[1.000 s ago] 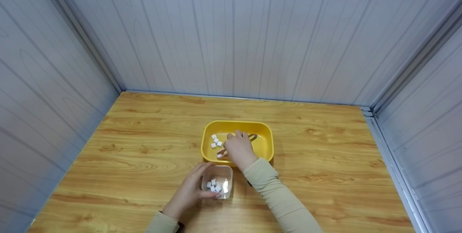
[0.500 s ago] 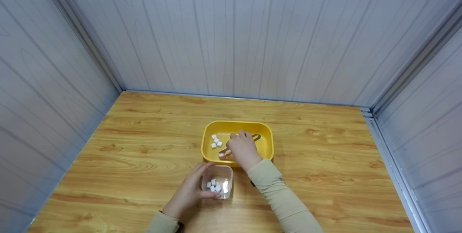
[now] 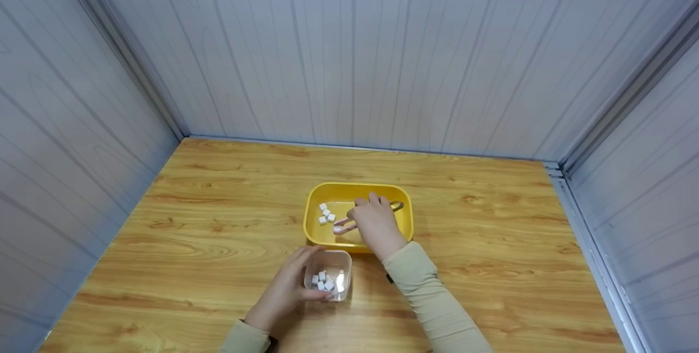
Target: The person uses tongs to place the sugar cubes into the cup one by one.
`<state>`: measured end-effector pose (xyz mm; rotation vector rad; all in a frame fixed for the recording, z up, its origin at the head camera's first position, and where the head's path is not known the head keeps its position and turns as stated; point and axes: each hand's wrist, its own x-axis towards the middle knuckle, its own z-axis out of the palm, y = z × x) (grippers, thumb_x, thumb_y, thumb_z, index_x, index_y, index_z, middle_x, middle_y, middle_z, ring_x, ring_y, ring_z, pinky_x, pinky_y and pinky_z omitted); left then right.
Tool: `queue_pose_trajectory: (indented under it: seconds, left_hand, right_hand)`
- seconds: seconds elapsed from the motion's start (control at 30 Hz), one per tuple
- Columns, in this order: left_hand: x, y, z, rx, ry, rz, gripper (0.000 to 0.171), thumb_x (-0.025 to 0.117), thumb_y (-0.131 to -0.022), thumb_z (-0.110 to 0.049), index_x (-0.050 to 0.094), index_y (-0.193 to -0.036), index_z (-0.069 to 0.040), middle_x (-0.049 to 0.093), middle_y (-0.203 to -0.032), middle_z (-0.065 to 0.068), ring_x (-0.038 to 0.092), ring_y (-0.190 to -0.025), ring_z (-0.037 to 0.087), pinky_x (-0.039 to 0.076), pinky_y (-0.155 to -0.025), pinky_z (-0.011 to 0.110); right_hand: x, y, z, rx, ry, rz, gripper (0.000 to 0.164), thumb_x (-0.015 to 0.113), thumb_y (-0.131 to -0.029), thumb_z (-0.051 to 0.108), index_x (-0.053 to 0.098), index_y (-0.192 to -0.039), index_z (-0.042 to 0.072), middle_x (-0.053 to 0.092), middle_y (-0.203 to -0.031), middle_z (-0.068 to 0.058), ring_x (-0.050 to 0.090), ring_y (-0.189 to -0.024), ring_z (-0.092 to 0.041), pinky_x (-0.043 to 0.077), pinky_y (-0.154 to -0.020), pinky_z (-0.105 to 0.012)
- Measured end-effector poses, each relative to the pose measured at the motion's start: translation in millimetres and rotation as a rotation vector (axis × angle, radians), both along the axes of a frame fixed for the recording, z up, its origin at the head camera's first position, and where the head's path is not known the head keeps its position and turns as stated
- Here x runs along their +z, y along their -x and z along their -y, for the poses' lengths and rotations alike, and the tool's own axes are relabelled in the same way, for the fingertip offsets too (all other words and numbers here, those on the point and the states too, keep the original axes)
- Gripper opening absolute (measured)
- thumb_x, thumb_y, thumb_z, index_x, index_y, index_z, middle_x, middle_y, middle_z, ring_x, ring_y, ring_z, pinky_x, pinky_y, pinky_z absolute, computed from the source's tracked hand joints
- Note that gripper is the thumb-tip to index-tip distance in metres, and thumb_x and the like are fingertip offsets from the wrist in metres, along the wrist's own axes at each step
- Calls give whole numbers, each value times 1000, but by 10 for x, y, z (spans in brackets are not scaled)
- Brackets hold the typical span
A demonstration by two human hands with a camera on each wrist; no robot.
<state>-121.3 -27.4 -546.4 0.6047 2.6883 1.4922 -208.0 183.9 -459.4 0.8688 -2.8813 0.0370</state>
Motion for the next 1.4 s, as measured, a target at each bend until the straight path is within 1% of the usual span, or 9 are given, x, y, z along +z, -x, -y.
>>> queue_pose_trajectory:
  seconds: [0.17, 0.4, 0.57, 0.8, 0.97, 1.1, 1.2, 1.3, 1.4]
  left_hand:
    - [-4, -5, 3, 3, -7, 2, 93, 86, -60, -40, 46, -140, -16, 48, -131, -5, 45, -122, 14, 35, -107, 35]
    - [3, -9, 5, 2, -9, 19, 93, 86, -60, -41, 46, -140, -16, 48, -131, -3, 45, -122, 16, 35, -107, 36]
    - [3, -16, 9, 0, -24, 30, 94, 85, -60, -42, 45, -141, -16, 48, -132, -2, 45, -123, 16, 35, -107, 37]
    - [-13, -8, 18, -11, 0, -20, 93, 85, -61, -42, 46, -139, -12, 48, -131, -2, 47, -121, 17, 37, -106, 36]
    - [-2, -1, 19, -13, -8, -4, 94, 86, -61, -41, 45, -140, -11, 49, -131, 1, 47, -121, 20, 37, -106, 36]
    - [13, 8, 13, -7, -4, 21, 93, 85, -61, -42, 46, -139, -14, 49, -130, -1, 47, -121, 17, 37, -106, 37]
    - [17, 17, 8, -13, -13, 39, 90, 85, -61, -42, 47, -138, -16, 49, -130, -1, 47, -120, 18, 37, -106, 38]
    - [16, 25, 5, -20, -24, 43, 90, 86, -61, -40, 47, -138, -17, 49, -130, 0, 47, -121, 19, 36, -106, 38]
    - [12, 28, 5, -19, -18, 33, 90, 86, -60, -40, 47, -138, -15, 49, -130, -2, 47, -121, 19, 36, -106, 38]
  right_hand:
    - [75, -34, -35, -11, 17, -6, 38, 76, -75, -6, 76, -101, 22, 60, -91, 0, 46, -79, -23, 42, -70, -39]
    - [160, -120, -75, 8, 46, -17, 39, 78, -73, -5, 76, -101, 22, 58, -90, 1, 44, -78, -23, 40, -69, -37]
    - [236, -199, -104, 12, 80, -8, 39, 78, -73, -4, 75, -103, 21, 59, -91, 2, 43, -77, -21, 39, -67, -34]
    - [338, -315, -132, 10, 92, -7, 41, 79, -72, -3, 75, -105, 22, 60, -93, 2, 44, -78, -21, 39, -66, -34]
    - [337, -391, -118, 45, 106, -23, 40, 81, -70, -2, 76, -102, 21, 60, -92, 3, 45, -78, -21, 38, -67, -33]
    - [335, -453, -100, 81, 96, -34, 40, 81, -70, -2, 76, -101, 22, 60, -93, 2, 46, -80, -22, 40, -67, -34]
    - [327, -502, -93, 101, 86, -37, 39, 81, -70, -2, 75, -101, 22, 60, -94, 2, 46, -80, -22, 41, -67, -34]
    - [307, -547, -92, 114, 92, -26, 38, 81, -71, 0, 75, -100, 23, 60, -93, 3, 45, -79, -21, 40, -68, -34]
    - [274, -583, -92, 121, 96, -20, 35, 80, -71, 2, 76, -99, 23, 60, -91, 4, 43, -77, -19, 39, -67, -33]
